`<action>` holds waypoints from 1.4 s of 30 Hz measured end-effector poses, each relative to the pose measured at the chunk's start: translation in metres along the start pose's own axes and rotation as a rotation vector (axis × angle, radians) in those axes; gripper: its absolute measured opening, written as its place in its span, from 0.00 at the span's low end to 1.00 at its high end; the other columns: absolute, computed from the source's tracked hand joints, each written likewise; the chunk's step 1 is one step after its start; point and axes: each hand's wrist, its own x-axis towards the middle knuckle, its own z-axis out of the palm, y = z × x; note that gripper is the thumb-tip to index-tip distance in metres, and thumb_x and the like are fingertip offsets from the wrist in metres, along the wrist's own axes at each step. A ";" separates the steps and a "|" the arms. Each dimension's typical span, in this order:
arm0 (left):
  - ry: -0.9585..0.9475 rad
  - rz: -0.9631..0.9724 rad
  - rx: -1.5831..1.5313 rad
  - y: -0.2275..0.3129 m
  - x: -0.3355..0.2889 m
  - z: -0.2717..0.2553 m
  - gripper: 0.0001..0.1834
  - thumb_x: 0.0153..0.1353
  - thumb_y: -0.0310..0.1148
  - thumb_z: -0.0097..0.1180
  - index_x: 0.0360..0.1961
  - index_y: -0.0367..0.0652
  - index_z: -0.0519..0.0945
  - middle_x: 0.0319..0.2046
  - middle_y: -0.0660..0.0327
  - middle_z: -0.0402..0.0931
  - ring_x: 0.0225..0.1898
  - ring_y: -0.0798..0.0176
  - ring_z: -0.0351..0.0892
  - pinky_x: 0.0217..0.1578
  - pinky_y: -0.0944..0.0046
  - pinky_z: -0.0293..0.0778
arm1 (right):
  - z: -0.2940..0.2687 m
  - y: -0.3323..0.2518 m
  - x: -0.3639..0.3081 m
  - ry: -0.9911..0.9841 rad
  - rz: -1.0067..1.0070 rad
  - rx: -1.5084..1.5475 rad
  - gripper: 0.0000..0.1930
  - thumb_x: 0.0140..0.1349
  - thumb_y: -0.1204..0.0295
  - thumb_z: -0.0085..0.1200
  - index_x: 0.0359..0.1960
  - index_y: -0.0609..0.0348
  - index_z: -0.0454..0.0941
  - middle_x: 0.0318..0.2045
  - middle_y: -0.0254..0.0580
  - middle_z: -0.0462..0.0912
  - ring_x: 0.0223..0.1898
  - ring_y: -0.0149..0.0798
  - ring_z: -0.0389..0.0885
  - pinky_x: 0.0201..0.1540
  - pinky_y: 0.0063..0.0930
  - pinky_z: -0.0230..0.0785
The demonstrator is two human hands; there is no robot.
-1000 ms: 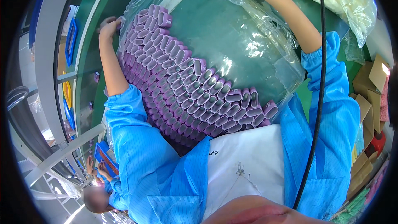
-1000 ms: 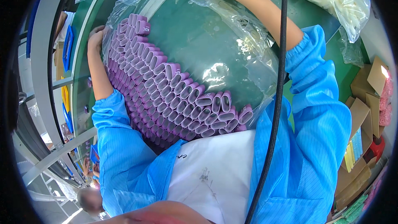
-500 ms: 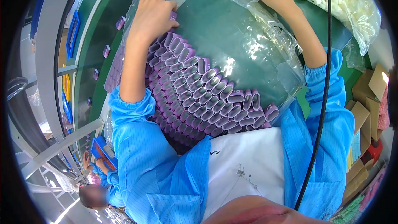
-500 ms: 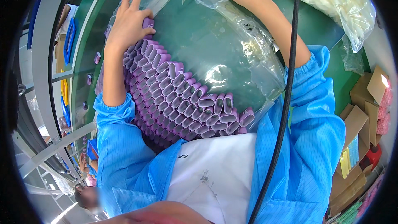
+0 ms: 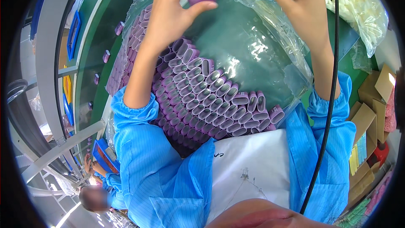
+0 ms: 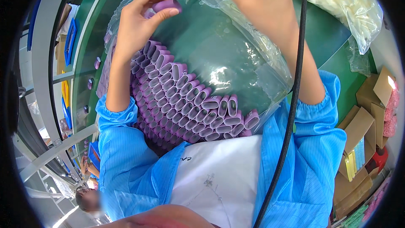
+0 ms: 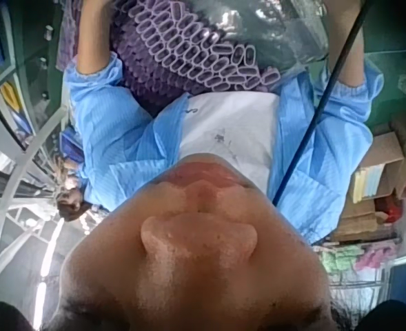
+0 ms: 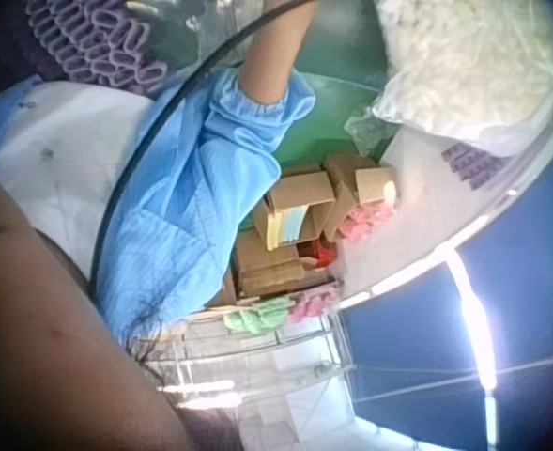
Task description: The person repeatedly picks up small purple plastic containers and white cylindrical inserts from a green workbench. They insert the white pieces into the purple containers by hand and place the assembled units into a clear plastic bag.
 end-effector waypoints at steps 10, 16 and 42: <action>0.024 -0.019 -0.617 0.028 -0.020 0.030 0.17 0.49 0.16 0.65 0.43 0.32 0.79 0.39 0.56 0.80 0.42 0.65 0.79 0.45 0.66 0.76 | 0.013 -0.015 -0.038 -0.025 -0.193 -0.067 0.06 0.51 0.82 0.60 0.31 0.61 0.83 0.30 0.39 0.83 0.28 0.32 0.80 0.30 0.21 0.72; 0.040 0.055 -0.562 0.025 -0.024 0.037 0.17 0.49 0.15 0.65 0.42 0.32 0.80 0.39 0.56 0.80 0.42 0.65 0.79 0.45 0.66 0.76 | 0.025 -0.013 -0.045 0.097 -0.273 -0.198 0.07 0.49 0.84 0.60 0.30 0.60 0.83 0.29 0.40 0.83 0.29 0.35 0.80 0.28 0.22 0.73; -0.099 -0.062 -0.950 0.018 -0.027 0.040 0.20 0.51 0.21 0.66 0.47 0.32 0.77 0.39 0.53 0.80 0.39 0.63 0.81 0.39 0.66 0.79 | 0.005 -0.005 -0.053 -0.031 -0.436 -0.084 0.07 0.50 0.82 0.62 0.32 0.67 0.80 0.31 0.45 0.82 0.31 0.40 0.81 0.32 0.27 0.74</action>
